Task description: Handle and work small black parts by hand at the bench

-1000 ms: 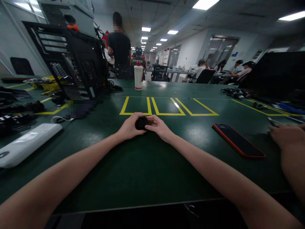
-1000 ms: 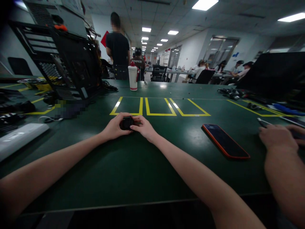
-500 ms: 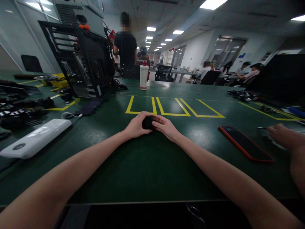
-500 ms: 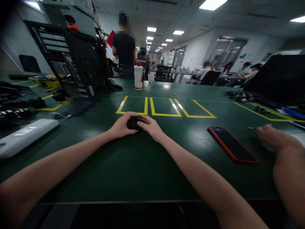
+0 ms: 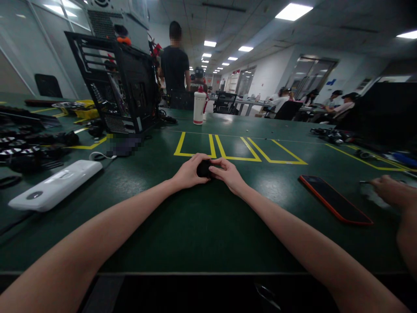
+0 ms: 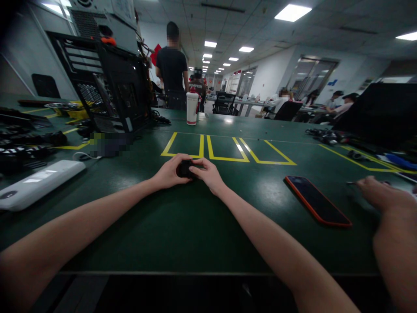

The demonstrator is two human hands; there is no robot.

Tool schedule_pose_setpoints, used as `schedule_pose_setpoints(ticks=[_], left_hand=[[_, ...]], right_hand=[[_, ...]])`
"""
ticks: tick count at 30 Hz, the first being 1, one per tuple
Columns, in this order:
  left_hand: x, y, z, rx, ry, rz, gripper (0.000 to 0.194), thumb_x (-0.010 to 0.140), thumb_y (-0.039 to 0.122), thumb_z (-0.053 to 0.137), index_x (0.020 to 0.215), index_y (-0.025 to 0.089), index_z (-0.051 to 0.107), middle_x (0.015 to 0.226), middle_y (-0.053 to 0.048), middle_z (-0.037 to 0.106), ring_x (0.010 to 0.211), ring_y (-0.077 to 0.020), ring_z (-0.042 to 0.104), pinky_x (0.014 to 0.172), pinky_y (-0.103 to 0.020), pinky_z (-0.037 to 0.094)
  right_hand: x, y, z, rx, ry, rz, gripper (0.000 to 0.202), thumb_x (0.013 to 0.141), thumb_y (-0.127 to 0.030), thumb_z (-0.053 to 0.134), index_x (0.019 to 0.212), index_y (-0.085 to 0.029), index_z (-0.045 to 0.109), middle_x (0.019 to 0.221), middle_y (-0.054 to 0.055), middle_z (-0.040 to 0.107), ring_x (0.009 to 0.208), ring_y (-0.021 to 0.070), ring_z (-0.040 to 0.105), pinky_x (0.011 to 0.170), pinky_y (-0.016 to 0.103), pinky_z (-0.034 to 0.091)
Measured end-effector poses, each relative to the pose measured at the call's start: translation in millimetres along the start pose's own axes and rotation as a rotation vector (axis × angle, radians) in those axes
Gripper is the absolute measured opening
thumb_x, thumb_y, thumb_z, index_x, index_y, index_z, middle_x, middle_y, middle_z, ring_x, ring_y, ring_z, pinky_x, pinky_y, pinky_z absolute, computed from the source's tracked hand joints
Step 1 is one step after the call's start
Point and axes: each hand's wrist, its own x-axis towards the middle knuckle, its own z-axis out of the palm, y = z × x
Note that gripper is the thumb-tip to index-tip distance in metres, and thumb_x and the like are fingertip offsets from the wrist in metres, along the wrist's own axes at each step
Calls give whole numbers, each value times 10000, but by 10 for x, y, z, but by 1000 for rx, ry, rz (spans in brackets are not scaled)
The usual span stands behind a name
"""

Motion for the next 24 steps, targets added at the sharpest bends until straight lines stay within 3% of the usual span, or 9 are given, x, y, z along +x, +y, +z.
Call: schedule_pose_setpoints(ticks=[7, 12, 20, 24], left_hand=[[-1, -11, 8, 6, 3, 9, 593, 595, 224, 678, 1114, 226, 391, 1094, -43, 481, 1029, -211, 484, 882, -370, 415], [-5, -24, 14, 7, 7, 11, 589, 602, 224, 674, 1117, 225, 388, 1097, -42, 478, 1037, -204, 481, 884, -355, 415], [1, 8, 6, 14, -6, -3, 592, 601, 240, 680, 1116, 228, 389, 1096, -42, 481, 1036, -214, 486, 877, -372, 420], [2, 17, 7, 11, 0, 5, 591, 597, 220, 677, 1113, 227, 389, 1094, -41, 479, 1028, -207, 488, 879, -370, 419]], right_hand=[[16, 3, 2, -7, -12, 20, 334, 656, -259, 645, 977, -215, 563, 1000, 30, 582, 875, 152, 575, 847, 370, 447], [-2, 18, -17, -17, -31, -67, 334, 613, -189, 676, 924, -212, 557, 1007, 9, 576, 916, 147, 577, 905, 359, 415], [-12, 1, 6, -40, 42, -42, 246, 635, -282, 659, 842, -193, 561, 926, 11, 587, 813, 134, 585, 825, 360, 464], [0, 20, -6, -47, 20, -47, 332, 658, -277, 644, 970, -213, 552, 1020, 30, 575, 873, 144, 579, 851, 369, 450]])
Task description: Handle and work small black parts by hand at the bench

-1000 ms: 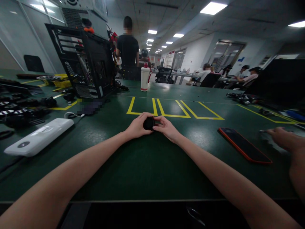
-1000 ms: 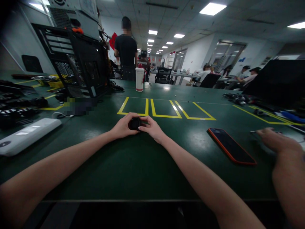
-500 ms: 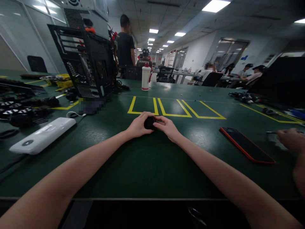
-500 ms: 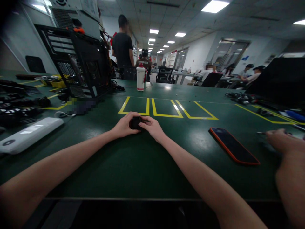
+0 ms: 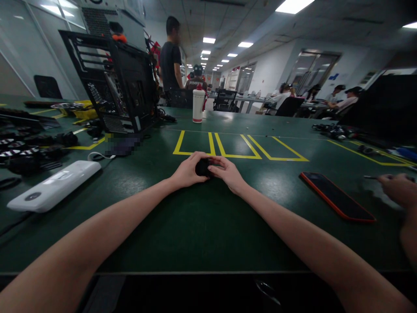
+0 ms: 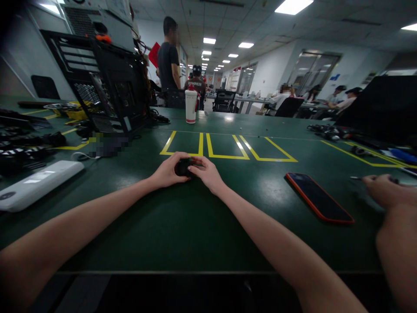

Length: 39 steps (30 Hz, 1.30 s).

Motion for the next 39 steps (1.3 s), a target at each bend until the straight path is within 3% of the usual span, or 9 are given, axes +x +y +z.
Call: schedule_pose_setpoints(ticks=[6, 14, 20, 27, 33, 39], left_hand=[[-7, -13, 0, 11, -10, -14, 594, 595, 229, 680, 1111, 238, 386, 1103, -41, 473, 1038, -216, 481, 875, -382, 422], [-7, -48, 24, 24, 2, 2, 605, 594, 234, 679, 1120, 230, 381, 1115, -45, 469, 1062, -213, 468, 899, -372, 407], [-3, -30, 15, 18, 1, 10, 595, 596, 229, 674, 1115, 226, 383, 1104, -43, 477, 1052, -209, 475, 895, -366, 408], [-1, -27, 15, 12, -1, -4, 581, 604, 233, 670, 1112, 229, 386, 1101, -46, 475, 1048, -214, 477, 888, -380, 412], [1, -30, 24, 11, 6, -3, 596, 591, 240, 681, 1112, 230, 391, 1102, -46, 476, 1053, -215, 475, 892, -383, 410], [1, -32, 21, 8, -1, 6, 594, 593, 231, 676, 1112, 226, 388, 1105, -51, 475, 1046, -211, 475, 894, -380, 407]], right_hand=[[-3, 27, -21, 21, -49, -22, 331, 628, -239, 669, 937, -207, 554, 1009, 21, 584, 910, 154, 584, 897, 370, 421], [1, -5, 11, -3, 6, -67, 200, 651, -258, 650, 823, -194, 571, 900, 9, 587, 885, 140, 572, 897, 362, 420], [17, 5, -8, -10, -15, -32, 323, 663, -243, 639, 974, -198, 566, 995, 36, 597, 941, 162, 570, 914, 385, 408], [-32, 4, -30, 31, -70, -54, 338, 605, -193, 681, 914, -220, 549, 1030, 8, 567, 938, 158, 576, 895, 367, 435], [-8, -10, -1, -4, 6, -83, 221, 638, -235, 660, 835, -194, 568, 933, 11, 596, 891, 143, 584, 902, 359, 426], [-1, -4, -17, -30, -20, -66, 337, 662, -223, 640, 988, -200, 557, 1030, 39, 587, 986, 165, 558, 943, 385, 387]])
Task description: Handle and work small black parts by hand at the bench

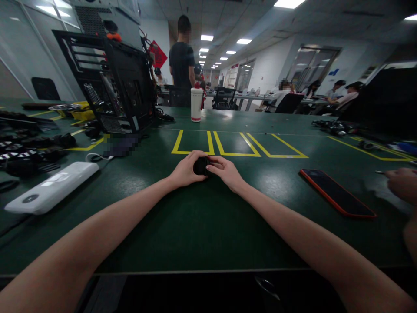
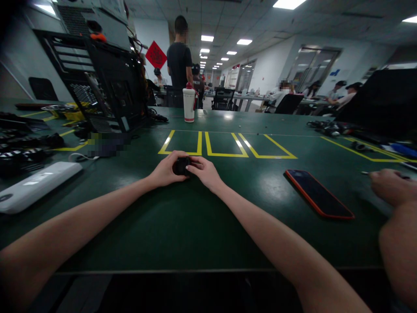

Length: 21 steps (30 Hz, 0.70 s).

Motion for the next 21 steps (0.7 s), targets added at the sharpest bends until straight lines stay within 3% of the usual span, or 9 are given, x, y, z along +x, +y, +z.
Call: schedule_pose_setpoints(ticks=[5, 13, 18, 21], left_hand=[[0, -1, 0, -5, -3, -10, 588, 593, 227, 672, 1108, 236, 388, 1103, -50, 473, 1052, -218, 475, 897, -395, 403], [4, 1, -6, 2, -6, -3, 602, 590, 232, 680, 1117, 221, 391, 1109, -53, 474, 1050, -212, 473, 901, -373, 405], [8, -1, -6, -15, -4, 3, 602, 596, 227, 673, 1123, 230, 383, 1108, -53, 478, 1048, -213, 479, 894, -379, 408], [7, 4, -12, -11, -9, -1, 598, 596, 229, 675, 1118, 231, 384, 1105, -51, 478, 1049, -215, 481, 890, -379, 412]], right_hand=[[-23, 5, -4, 38, -37, 5, 334, 624, -200, 667, 936, -215, 548, 1030, 13, 575, 957, 166, 575, 910, 378, 416], [-20, -26, 20, 23, 22, -30, 201, 638, -242, 658, 809, -194, 564, 920, 6, 586, 877, 147, 586, 880, 358, 438], [-9, -18, 10, 14, 9, -16, 330, 659, -215, 639, 977, -215, 549, 1016, 25, 573, 957, 158, 564, 916, 375, 414], [-18, -13, 2, 23, -25, 9, 310, 678, -224, 624, 980, -210, 554, 1031, 31, 575, 961, 164, 568, 916, 385, 413]])
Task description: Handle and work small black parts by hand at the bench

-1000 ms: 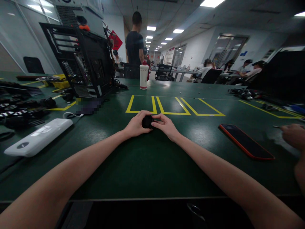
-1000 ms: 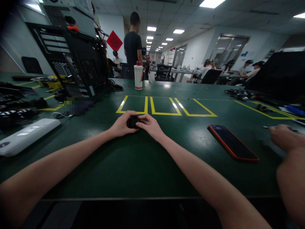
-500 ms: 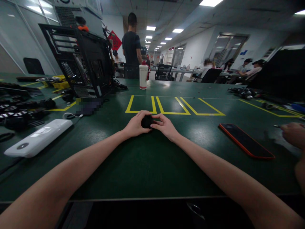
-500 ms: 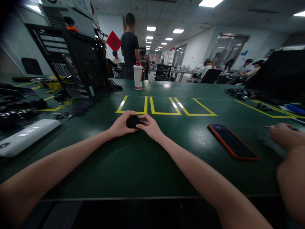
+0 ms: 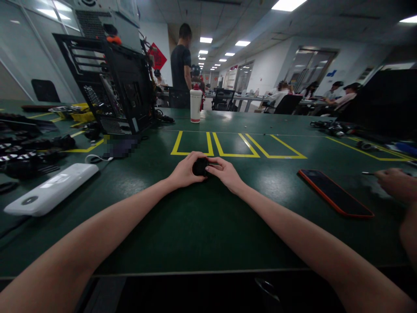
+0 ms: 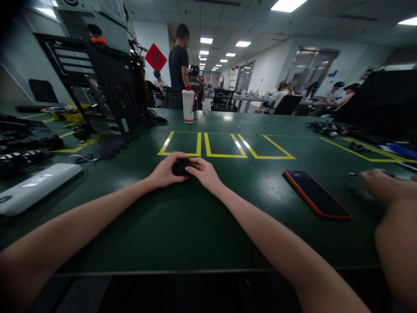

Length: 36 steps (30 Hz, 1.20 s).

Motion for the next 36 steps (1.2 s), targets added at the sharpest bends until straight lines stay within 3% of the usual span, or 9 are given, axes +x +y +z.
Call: schedule_pose_setpoints(ticks=[10, 16, 23, 30, 36], left_hand=[[-8, -5, 11, 14, 9, 2, 605, 593, 233, 678, 1120, 228, 381, 1112, -50, 469, 1061, -221, 471, 893, -381, 412], [-10, -1, -1, 22, -2, 1, 589, 601, 233, 672, 1114, 225, 383, 1109, -50, 469, 1041, -212, 478, 883, -368, 419], [-6, -7, 15, 17, 14, 2, 584, 603, 224, 665, 1115, 227, 383, 1109, -50, 471, 1052, -214, 476, 892, -373, 412], [-5, -14, 13, 13, 14, -5, 604, 589, 242, 681, 1117, 229, 389, 1111, -49, 474, 1052, -218, 478, 897, -382, 412], [-6, -2, 4, 9, 6, 0, 590, 596, 224, 672, 1114, 222, 388, 1115, -52, 475, 1054, -214, 476, 894, -379, 415]], right_hand=[[-4, -7, 20, -3, 50, -31, 203, 655, -201, 643, 842, -179, 565, 880, 8, 583, 851, 136, 585, 868, 344, 443], [22, 37, -9, -25, 10, 29, 328, 679, -217, 625, 995, -192, 543, 1032, 46, 577, 942, 159, 572, 905, 375, 417], [-20, 42, -16, 39, -39, -15, 353, 613, -161, 678, 920, -212, 509, 1034, 11, 545, 949, 154, 566, 896, 357, 430], [10, -11, 19, -3, 40, -23, 207, 660, -206, 644, 831, -190, 529, 897, 5, 564, 862, 133, 576, 878, 352, 438], [18, 39, -6, -18, -17, -7, 334, 688, -226, 620, 1009, -207, 530, 1043, 41, 572, 968, 169, 561, 909, 391, 414]])
